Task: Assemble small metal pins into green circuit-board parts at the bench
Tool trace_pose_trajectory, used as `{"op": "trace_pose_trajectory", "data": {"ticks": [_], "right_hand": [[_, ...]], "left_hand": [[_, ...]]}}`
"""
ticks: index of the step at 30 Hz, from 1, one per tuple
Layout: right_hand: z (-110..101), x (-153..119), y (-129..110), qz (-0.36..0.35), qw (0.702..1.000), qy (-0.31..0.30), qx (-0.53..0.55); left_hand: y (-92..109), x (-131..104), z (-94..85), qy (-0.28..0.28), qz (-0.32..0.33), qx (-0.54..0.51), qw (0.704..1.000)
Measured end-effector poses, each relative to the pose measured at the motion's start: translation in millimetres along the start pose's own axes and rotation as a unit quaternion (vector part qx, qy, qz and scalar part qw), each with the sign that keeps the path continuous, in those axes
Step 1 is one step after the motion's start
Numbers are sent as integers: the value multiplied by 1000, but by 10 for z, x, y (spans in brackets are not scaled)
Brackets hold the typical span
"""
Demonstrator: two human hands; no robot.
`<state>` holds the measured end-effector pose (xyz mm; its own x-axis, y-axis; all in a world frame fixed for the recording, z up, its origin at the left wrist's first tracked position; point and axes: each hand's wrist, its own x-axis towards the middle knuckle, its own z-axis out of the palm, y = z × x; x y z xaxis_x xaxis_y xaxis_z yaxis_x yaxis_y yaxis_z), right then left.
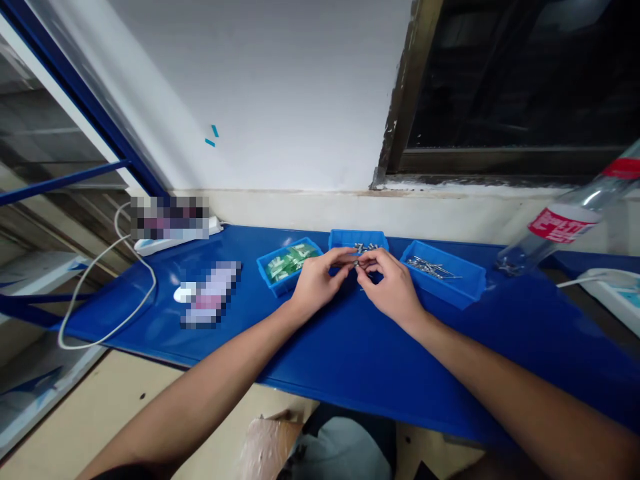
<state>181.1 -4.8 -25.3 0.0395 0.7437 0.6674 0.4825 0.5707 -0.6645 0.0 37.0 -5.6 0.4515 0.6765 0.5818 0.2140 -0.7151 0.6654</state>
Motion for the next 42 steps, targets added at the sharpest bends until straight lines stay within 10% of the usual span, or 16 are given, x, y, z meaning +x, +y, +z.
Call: {"op": "trace_pose_trajectory", "data": {"ticks": [16,26,42], "right_hand": [[-92,-15,0,12,999,-42,-1],[-114,-19,-40,-47,997,-47,-43],[-48,-51,9,69,997,-25,32]], "left_hand": [[112,1,-113,-110,-70,48,990],[-38,7,-50,-62,-114,-25,991],[20,-25,-39,-60,-26,15,998]]}}
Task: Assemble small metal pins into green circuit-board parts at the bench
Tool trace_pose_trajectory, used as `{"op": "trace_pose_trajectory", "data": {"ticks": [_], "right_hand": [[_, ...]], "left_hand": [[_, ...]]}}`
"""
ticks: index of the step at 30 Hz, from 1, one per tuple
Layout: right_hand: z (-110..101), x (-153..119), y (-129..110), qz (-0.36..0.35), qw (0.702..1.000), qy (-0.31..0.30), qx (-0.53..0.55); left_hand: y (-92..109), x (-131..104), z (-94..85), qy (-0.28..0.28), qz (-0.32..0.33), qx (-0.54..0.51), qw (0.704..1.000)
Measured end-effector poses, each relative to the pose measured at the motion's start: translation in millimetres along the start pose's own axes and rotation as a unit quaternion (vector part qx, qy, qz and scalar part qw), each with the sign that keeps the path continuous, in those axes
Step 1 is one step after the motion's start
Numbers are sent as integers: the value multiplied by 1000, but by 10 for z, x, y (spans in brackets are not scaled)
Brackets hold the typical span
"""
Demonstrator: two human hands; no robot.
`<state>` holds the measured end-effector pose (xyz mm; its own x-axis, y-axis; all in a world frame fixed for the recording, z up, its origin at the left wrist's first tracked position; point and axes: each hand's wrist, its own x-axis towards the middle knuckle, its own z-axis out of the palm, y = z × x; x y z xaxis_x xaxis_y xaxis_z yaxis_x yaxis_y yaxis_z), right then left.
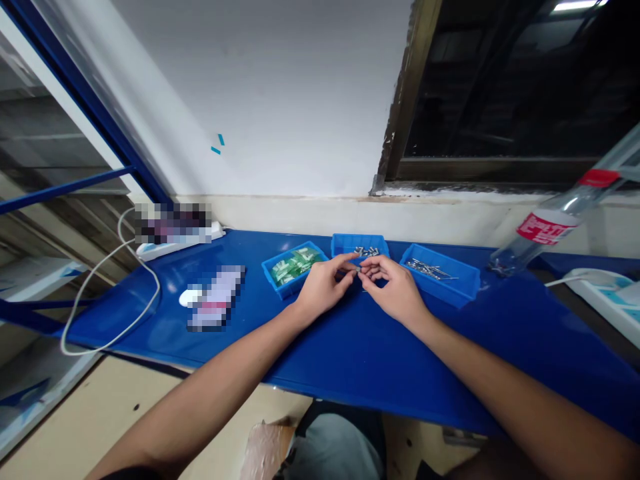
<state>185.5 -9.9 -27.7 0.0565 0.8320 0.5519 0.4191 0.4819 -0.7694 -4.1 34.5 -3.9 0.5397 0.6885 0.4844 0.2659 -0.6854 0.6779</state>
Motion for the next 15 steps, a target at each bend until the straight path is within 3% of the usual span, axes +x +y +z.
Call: {"op": "trace_pose_trajectory", "data": {"ticks": [6,15], "right_hand": [[-45,17,-71,-45,998,-19,-31],[-59,12,-32,-34,999,-31,-19]], "left_hand": [[38,-5,0,8,-29,-21,999],[40,24,-43,-10,-61,-12,998]]}}
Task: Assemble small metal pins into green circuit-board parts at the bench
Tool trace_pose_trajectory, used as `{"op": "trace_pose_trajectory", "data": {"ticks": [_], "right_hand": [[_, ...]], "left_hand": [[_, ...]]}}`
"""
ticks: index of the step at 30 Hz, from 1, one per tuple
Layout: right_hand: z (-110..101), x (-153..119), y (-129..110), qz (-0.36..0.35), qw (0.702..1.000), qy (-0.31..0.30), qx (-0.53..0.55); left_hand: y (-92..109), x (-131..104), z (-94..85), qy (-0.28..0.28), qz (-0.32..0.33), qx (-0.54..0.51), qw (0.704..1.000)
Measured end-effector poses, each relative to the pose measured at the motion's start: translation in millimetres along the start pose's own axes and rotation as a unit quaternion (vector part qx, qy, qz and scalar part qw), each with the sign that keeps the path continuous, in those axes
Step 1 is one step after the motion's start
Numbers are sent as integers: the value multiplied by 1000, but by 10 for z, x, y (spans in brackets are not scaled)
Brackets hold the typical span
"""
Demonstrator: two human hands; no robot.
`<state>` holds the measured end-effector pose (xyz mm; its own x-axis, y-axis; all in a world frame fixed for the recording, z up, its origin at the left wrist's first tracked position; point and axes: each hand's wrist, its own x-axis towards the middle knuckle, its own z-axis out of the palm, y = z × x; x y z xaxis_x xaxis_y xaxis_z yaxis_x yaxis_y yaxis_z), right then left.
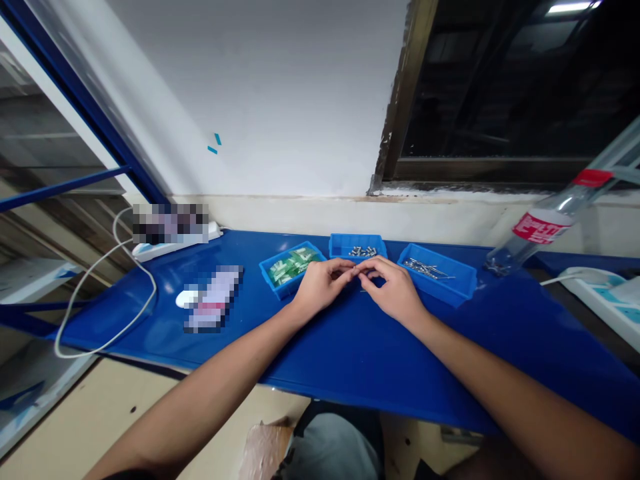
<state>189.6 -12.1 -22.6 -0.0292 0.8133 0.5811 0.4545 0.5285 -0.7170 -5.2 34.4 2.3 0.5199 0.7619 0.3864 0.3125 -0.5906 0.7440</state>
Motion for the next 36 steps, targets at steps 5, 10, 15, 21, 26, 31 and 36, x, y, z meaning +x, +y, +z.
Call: {"op": "trace_pose_trajectory", "data": {"ticks": [5,10,15,21,26,31,36], "right_hand": [[20,-4,26,47,998,26,25],[35,-3,73,46,998,21,23],[49,-13,82,34,999,27,11],[-61,67,-21,-57,993,42,-99],[-198,186,64,-98,955,75,-270],[-230,182,95,-92,933,70,-340],[-199,117,40,-101,945,45,-308]], "left_hand": [[-92,7,50,7,6,-23,1000],[-147,7,88,22,9,-91,996],[-144,23,101,34,2,-167,985],[-89,11,75,36,29,-120,992],[-43,1,77,-63,145,68,985],[-113,20,143,-145,192,101,965],[-184,31,142,-137,156,100,973]]}}
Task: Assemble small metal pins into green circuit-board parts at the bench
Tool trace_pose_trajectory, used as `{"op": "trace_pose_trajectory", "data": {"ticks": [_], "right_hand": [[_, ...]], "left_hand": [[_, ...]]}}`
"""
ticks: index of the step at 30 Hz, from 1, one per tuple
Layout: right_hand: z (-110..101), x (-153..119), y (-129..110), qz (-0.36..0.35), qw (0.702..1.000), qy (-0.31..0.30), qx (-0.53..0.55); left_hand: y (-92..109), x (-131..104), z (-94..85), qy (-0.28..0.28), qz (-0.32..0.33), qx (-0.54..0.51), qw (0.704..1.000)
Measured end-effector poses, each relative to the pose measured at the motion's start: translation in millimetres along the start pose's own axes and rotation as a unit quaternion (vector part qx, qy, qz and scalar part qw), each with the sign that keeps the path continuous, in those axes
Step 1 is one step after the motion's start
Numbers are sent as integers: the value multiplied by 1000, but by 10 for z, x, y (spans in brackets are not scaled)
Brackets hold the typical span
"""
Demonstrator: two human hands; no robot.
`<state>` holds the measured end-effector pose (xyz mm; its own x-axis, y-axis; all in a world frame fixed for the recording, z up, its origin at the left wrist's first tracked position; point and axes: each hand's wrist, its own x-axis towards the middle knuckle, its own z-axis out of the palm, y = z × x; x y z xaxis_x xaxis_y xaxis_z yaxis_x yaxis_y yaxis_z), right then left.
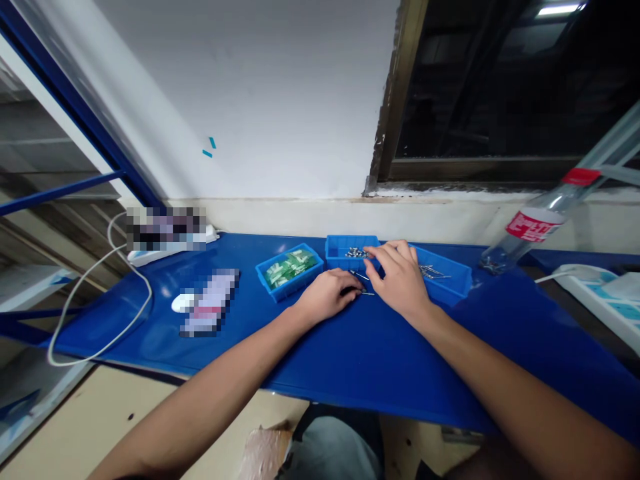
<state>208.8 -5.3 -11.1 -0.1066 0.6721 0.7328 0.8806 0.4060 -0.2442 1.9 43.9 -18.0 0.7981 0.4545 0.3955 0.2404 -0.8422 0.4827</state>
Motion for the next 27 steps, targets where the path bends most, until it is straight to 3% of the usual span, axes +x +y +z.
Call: {"op": "trace_pose_trajectory", "data": {"ticks": [5,8,11,13,18,27], "right_hand": [[17,-23,-31,-7,999,-14,52],[15,-20,-48,-22,992,-24,118],[4,-23,-80,-35,982,-40,179],[-5,-31,-107,-29,977,-52,203],[-23,-45,-158,-10,974,-46,224],[0,-37,-182,17,969,-50,242]], "left_hand": [[18,-21,-23,44,-69,-19,996],[44,-15,-17,102,-120,-103,982],[45,3,-9,178,-153,-262,936],[31,16,-9,198,-164,-354,899],[-10,36,-20,176,-187,-458,851],[17,28,-52,140,-196,-450,860]]}}
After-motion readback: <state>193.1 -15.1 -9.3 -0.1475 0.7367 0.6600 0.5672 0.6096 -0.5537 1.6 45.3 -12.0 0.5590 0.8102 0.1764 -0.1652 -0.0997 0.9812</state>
